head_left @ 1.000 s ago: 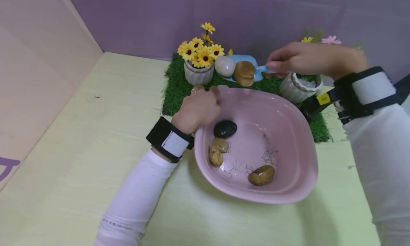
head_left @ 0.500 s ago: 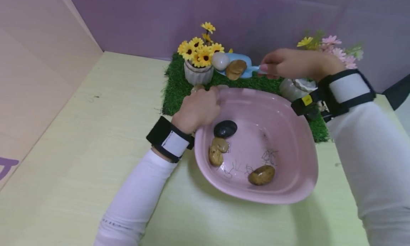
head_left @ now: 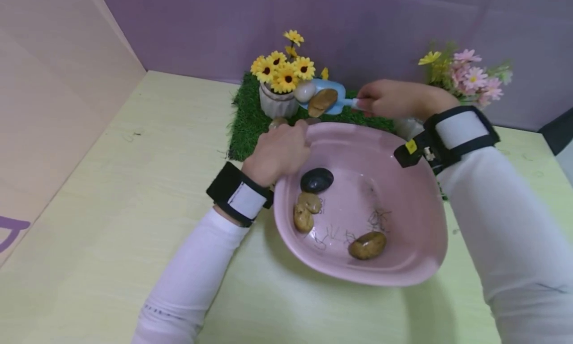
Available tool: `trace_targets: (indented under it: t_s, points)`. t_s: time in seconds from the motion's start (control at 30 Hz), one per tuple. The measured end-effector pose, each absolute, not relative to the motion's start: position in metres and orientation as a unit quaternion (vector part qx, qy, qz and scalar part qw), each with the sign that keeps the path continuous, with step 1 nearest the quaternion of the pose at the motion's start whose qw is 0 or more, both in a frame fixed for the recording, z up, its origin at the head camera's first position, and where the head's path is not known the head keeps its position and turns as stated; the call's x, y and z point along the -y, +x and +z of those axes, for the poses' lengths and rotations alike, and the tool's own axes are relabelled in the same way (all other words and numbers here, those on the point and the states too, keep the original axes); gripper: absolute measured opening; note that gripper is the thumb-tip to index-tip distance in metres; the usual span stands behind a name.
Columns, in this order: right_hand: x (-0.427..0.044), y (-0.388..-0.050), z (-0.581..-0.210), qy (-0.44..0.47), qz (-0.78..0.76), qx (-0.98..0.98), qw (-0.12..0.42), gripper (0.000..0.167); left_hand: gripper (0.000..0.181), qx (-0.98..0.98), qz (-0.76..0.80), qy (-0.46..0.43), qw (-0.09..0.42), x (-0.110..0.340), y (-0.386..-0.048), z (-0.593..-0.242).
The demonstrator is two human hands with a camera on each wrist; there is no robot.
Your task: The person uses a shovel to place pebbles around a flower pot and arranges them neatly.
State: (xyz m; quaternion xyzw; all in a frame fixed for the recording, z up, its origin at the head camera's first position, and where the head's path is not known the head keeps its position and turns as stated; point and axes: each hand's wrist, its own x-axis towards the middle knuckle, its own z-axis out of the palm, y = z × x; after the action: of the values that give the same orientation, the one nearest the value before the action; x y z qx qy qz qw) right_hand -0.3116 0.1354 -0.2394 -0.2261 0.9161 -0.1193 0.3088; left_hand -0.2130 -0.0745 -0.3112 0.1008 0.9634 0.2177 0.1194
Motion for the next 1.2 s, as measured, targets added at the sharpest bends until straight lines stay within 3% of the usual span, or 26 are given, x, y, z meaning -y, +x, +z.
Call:
trace_targets:
  t_s: [0.6,0.9,1.2]
  points:
    - [-0.133,-0.321,-0.254,-0.232,-0.111,-0.904,0.342,0.050,0.044,-0.969,0.197,0.107,0.102,0.073,-0.213,-0.310]
    - [-0.127,-0.324,-0.261,-0.239,-0.095,-0.901,0.350,0.050,0.030,-0.974,0.186,0.096,0.082,0.072,-0.213,-0.309]
    - [-0.116,-0.325,-0.264,-0.236,-0.074,-0.895,0.371,0.048,0.029,-0.977,0.173,0.096,0.077,0.072,-0.213,-0.308]
